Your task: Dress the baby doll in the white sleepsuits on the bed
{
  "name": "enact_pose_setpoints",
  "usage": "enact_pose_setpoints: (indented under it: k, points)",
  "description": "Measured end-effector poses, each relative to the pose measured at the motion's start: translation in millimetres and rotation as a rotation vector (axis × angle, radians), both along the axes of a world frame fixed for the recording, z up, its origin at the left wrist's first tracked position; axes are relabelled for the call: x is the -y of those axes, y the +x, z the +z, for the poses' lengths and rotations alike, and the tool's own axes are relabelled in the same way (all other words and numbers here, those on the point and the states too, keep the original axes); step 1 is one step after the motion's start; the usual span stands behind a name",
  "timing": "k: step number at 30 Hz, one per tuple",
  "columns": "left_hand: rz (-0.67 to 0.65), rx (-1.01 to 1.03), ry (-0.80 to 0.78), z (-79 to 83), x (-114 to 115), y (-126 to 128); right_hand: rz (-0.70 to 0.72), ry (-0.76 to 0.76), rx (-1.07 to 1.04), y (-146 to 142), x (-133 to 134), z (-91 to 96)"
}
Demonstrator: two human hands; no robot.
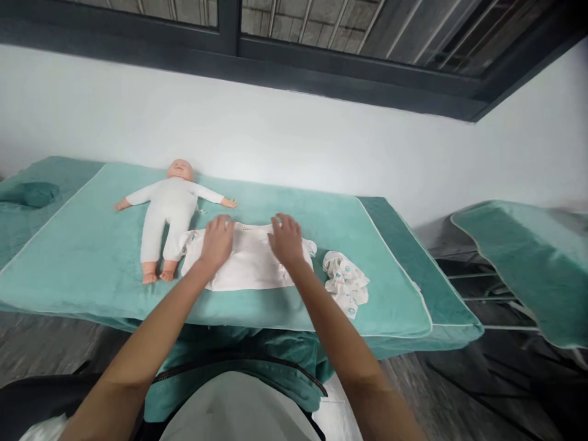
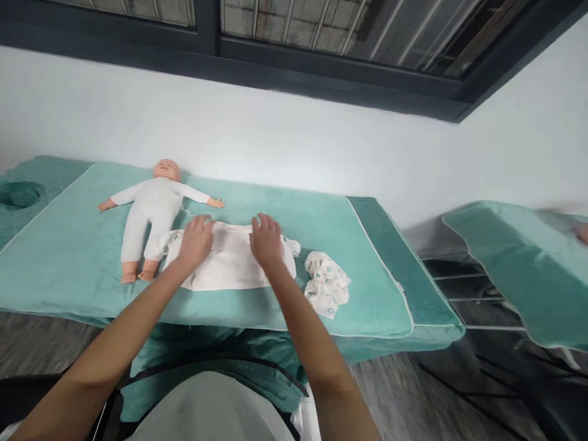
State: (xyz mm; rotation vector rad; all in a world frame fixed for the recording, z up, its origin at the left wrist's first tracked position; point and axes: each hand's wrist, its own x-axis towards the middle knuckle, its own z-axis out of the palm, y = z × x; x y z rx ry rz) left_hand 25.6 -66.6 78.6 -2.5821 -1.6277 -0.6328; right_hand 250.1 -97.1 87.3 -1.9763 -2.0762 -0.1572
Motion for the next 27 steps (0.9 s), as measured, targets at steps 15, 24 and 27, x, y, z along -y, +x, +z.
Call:
enact_pose_setpoints:
  k: [15, 24, 27]
  points:
    - [0.118, -0.043, -0.165, -64.5, -53, 18, -0.104, -0.152, -0.098, -15, -41, -76.2]
    - [0.139, 0.044, -0.162, -93.8, -58, 12, -0.041, -0.132, -0.069, -4, -60, -104.1]
    - [0.104, 0.085, -0.089, -97.8, -54, 8, -0.011, -0.070, -0.018, -6, -59, -110.2]
